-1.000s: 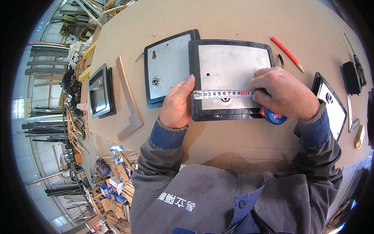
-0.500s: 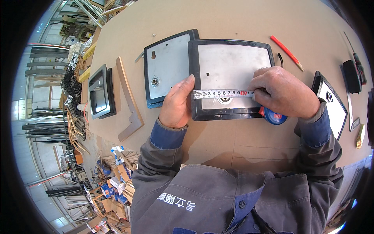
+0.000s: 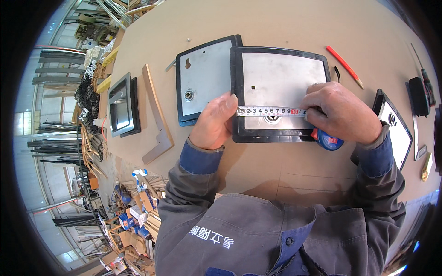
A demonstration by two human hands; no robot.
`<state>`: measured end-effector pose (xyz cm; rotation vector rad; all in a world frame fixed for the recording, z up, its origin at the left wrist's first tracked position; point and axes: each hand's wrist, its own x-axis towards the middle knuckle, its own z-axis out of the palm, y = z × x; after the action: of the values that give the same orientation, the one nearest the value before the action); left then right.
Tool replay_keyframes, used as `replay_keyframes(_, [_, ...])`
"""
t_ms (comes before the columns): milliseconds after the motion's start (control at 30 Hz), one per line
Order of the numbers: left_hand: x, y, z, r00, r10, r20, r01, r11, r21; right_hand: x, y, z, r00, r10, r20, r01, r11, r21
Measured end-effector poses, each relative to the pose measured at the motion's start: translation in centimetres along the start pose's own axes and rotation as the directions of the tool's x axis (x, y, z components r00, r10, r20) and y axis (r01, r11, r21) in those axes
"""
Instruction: The person measures several metal lock plates with a tape measure and marks a wooden board with a pencil and square ruler. The person handles the lock plates one at a time, measures their dimensions, and then uses a square ruler to draw straight lines on the board.
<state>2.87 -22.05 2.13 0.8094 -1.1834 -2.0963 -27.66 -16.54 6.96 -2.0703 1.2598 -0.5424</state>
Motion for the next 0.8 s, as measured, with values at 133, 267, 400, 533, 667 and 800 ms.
replay_keyframes(133, [-0.18, 0.01, -0.06, 0.999, -0.021, -0.039, 0.024, 0.997, 0.080, 0.07, 0.15, -0.09, 0.999, -0.043, -0.005, 0.043, 0.999, -0.021])
replay_keyframes(267, [0.01, -0.04, 0.28, 1.000, -0.001, -0.029, 0.003, 0.998, 0.057, -0.01, 0.15, 0.02, 0.999, -0.028, -0.016, 0.027, 0.999, -0.021])
replay_keyframes(400, [0.04, -0.07, 0.34, 0.999, -0.002, -0.036, 0.004, 0.998, 0.058, 0.05, 0.17, 0.16, 0.999, -0.019, -0.027, 0.018, 0.999, -0.035])
replay_keyframes(533, [0.07, -0.27, 0.07, 0.999, -0.016, -0.050, 0.017, 0.999, 0.036, 0.12, 0.06, 0.28, 1.000, 0.008, -0.024, -0.008, 0.999, -0.037])
replay_keyframes(667, [0.07, -0.17, 0.17, 0.999, -0.020, -0.050, 0.023, 0.999, 0.044, 0.07, 0.15, 0.32, 1.000, 0.002, -0.024, -0.003, 0.999, -0.048])
replay_keyframes(800, [0.02, -0.22, 0.03, 0.998, -0.022, -0.051, 0.025, 0.998, 0.060, 0.04, 0.38, 0.53, 0.999, -0.008, -0.036, 0.006, 0.998, -0.057])
